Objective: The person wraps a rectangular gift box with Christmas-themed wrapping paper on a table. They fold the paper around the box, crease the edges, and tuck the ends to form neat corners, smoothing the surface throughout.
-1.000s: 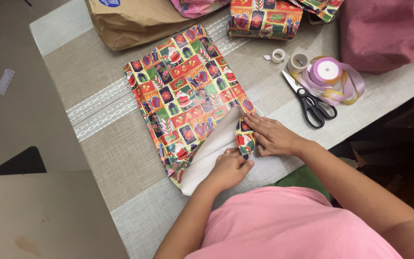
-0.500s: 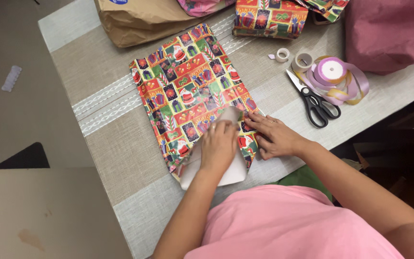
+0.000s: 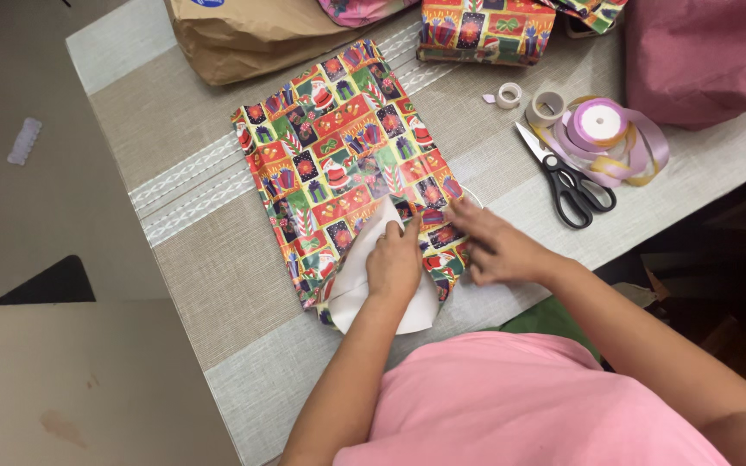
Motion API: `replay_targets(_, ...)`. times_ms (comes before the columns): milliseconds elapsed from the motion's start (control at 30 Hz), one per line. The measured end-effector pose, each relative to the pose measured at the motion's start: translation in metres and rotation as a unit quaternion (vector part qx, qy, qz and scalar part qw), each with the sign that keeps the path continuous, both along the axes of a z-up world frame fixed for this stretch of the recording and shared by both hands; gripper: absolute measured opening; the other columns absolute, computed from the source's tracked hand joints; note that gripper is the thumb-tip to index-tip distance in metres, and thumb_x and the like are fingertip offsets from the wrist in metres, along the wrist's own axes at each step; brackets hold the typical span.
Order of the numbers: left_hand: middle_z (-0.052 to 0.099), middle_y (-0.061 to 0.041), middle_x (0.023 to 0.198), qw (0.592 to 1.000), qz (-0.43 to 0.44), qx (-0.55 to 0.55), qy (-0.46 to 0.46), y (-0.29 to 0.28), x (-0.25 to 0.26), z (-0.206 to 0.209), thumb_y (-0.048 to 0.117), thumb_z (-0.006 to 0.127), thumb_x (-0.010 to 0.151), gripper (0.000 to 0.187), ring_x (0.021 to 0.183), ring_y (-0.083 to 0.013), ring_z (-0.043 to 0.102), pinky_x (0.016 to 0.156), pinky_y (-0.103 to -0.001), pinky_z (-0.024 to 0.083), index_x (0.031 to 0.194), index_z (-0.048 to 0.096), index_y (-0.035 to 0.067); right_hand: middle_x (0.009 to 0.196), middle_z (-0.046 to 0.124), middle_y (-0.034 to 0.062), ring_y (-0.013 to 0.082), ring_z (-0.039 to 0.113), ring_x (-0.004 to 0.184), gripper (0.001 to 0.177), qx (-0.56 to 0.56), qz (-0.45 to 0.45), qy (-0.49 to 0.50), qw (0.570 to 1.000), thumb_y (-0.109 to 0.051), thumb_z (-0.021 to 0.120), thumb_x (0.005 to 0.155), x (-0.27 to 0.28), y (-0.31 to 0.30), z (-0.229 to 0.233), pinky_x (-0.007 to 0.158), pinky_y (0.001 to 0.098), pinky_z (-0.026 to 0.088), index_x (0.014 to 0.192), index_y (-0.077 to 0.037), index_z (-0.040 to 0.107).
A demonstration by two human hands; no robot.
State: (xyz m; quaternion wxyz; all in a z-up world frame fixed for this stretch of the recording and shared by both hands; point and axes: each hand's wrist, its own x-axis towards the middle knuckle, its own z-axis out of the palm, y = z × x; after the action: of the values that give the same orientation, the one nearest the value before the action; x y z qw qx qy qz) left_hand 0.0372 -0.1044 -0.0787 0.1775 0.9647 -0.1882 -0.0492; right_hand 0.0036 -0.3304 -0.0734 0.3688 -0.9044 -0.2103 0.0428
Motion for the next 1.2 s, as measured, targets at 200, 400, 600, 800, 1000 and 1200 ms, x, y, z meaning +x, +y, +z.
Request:
replay_targets(200, 0.058, -0.014, 0.105, 1.0, -0.011, 0.022, -0.001, -0.004, -0.003, -0.008, 0.018, 0.067, 0.091, 0.054, 0.091, -0.0324, 0.067, 0.073, -0.044, 0.058, 0.144, 0.056, 0.016, 0.163, 0.035, 0.0178, 0.0401, 0.03, 0.152, 0.089, 0.051, -0.048, -0.022, 0.997, -0.009, 0.064, 0.071, 0.009, 0.024, 0.006, 0.124, 0.0508, 0.025, 0.156, -0.007, 0.036)
replay_targets(400, 0.068, -0.013, 0.112, 0.983, -0.048, -0.175, 0.0, 0.025, -0.025, 0.052, 0.006, 0.062, 0.092, 0.033, 0.102, -0.0333, 0.068, 0.084, -0.044, 0.057, 0.125, 0.068, 0.008, 0.163, 0.032, 0.02, 0.0392, 0.022, 0.154, 0.079, -0.127, 0.029, -0.053, 0.99, -0.024, 0.064, 0.081, 0.01, 0.048, -0.008, 0.12, 0.0598, 0.021, 0.154, -0.004, 0.04)
replay_targets(600, 0.065, -0.017, 0.126, 0.951, 0.118, -0.256, -0.124, 0.14, -0.074, 0.081, 0.005, 0.052, 0.097, 0.035, 0.12, -0.037, 0.062, 0.104, -0.046, 0.049, 0.129, 0.066, 0.005, 0.162, 0.034, 0.0213, 0.0403, 0.023, 0.153, 0.075, -0.185, 0.03, -0.104, 0.977, -0.027, 0.065, 0.079, 0.008, 0.052, -0.012, 0.117, 0.0634, 0.023, 0.148, -0.003, 0.046)
replay_targets(800, 0.056, -0.021, 0.148, 0.957, 0.129, -0.237, -0.103, 0.152, -0.089, 0.016, 0.017, 0.046, 0.108, 0.041, 0.139, -0.0397, 0.052, 0.116, -0.047, 0.04, 0.147, 0.052, 0.004, 0.144, 0.057, 0.0079, 0.0322, 0.05, 0.135, 0.05, -0.149, 0.04, -0.17, 0.973, -0.022, 0.066, 0.078, 0.009, 0.071, 0.004, 0.107, 0.0523, 0.042, 0.128, -0.017, 0.067)
replay_targets(1000, 0.058, -0.017, 0.147, 0.927, 0.204, -0.309, -0.051, 0.137, -0.083, -0.018, 0.019, 0.042, 0.11, 0.044, 0.137, -0.0368, 0.055, 0.114, -0.045, 0.043, 0.152, 0.048, 0.007, 0.126, 0.065, 0.0029, 0.0258, 0.059, 0.115, 0.054, -0.111, 0.216, -0.119, 0.963, -0.016, 0.069, 0.071, 0.033, 0.097, 0.018, 0.095, 0.0445, 0.047, 0.126, -0.021, 0.07)
replay_targets(1200, 0.055, -0.017, 0.152, 0.928, 0.192, -0.314, -0.061, 0.141, -0.083, -0.021, 0.02, 0.039, 0.112, 0.045, 0.14, -0.0369, 0.053, 0.115, -0.045, 0.043, 0.154, 0.044, 0.008, 0.116, 0.063, 0.0052, 0.028, 0.058, 0.114, 0.063, -0.178, 0.357, -0.061, 0.915, -0.012, 0.073, 0.067, 0.058, 0.158, 0.01, 0.097, 0.0441, 0.047, 0.129, -0.023, 0.071)
